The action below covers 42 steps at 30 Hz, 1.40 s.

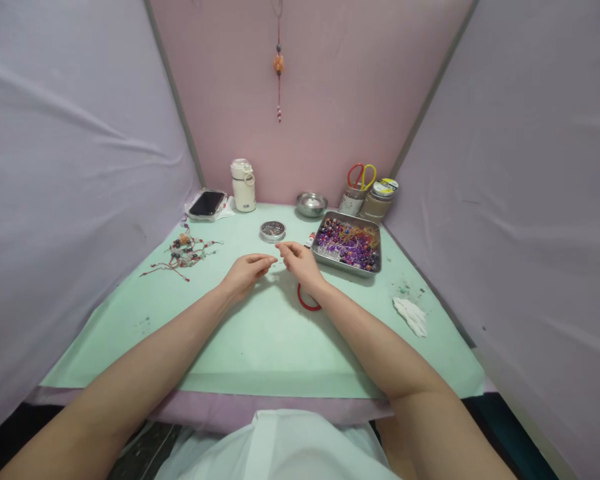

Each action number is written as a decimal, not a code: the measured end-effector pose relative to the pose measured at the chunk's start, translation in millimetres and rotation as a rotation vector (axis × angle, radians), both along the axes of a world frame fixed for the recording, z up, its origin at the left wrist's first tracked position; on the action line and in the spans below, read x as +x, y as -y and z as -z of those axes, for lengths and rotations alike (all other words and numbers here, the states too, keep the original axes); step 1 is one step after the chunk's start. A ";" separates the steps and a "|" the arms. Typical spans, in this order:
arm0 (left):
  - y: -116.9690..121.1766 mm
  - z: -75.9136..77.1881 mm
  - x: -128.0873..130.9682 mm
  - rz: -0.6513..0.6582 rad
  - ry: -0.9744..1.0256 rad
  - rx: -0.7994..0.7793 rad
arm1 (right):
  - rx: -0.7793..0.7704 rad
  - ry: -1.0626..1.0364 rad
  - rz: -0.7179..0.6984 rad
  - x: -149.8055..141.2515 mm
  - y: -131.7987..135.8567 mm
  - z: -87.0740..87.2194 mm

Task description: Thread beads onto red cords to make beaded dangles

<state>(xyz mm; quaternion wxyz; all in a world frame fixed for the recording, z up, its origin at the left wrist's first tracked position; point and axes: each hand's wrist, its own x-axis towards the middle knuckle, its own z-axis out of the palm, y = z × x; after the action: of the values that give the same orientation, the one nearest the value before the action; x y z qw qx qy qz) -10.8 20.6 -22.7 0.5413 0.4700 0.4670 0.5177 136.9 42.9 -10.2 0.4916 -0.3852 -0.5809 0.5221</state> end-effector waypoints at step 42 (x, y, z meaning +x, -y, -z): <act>3.2 -5.5 -1.3 -0.108 0.028 0.030 | 0.034 0.311 -0.034 1.0 7.0 -4.1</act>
<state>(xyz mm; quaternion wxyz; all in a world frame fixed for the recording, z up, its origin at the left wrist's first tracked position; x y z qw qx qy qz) -12.2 17.4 -17.2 0.5119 0.4450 0.4761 0.5598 137.8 35.9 -6.1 0.3934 -0.4430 -0.6651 0.4546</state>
